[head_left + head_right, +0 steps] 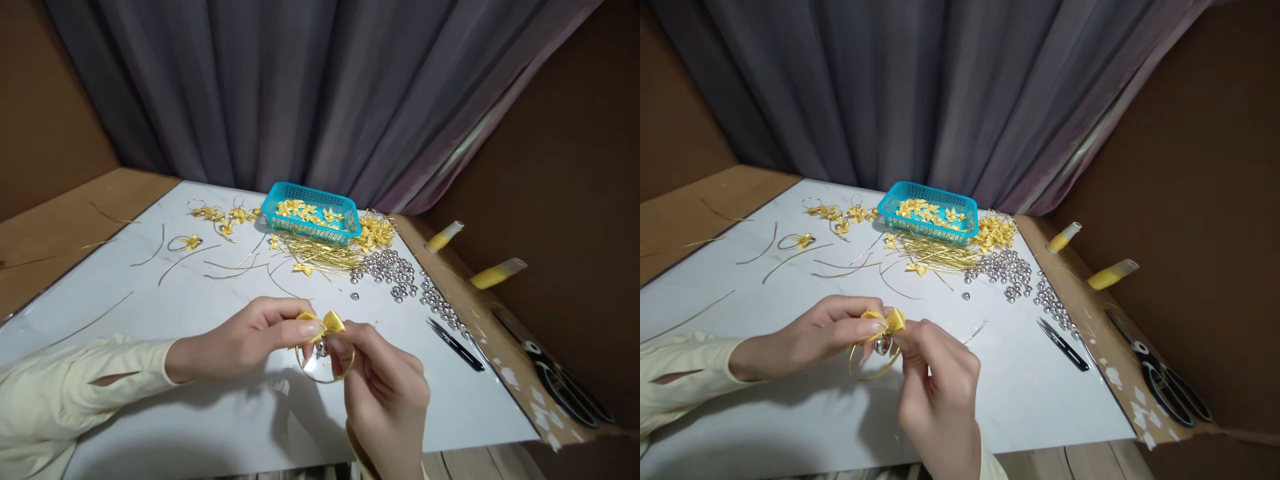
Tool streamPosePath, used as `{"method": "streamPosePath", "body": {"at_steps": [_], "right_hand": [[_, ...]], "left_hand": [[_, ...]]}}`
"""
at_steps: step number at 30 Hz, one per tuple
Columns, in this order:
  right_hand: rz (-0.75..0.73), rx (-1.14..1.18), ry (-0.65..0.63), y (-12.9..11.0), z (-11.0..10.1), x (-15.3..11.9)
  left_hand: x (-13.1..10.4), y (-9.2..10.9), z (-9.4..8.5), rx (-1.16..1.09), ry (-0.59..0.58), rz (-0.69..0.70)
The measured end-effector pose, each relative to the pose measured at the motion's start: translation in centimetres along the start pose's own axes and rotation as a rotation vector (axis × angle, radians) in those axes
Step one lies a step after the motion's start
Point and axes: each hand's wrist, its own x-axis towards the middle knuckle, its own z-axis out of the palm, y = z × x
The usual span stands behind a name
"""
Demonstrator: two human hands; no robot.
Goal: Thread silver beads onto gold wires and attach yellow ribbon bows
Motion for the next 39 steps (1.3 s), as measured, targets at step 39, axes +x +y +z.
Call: {"method": "streamPosePath", "body": {"at_steps": [39], "right_hand": [[0.426, 0.309, -0.101, 2.1, 0.5, 0.1]], "left_hand": [[1.8, -2.8, -0.7, -0.582, 0.148, -0.227]]}}
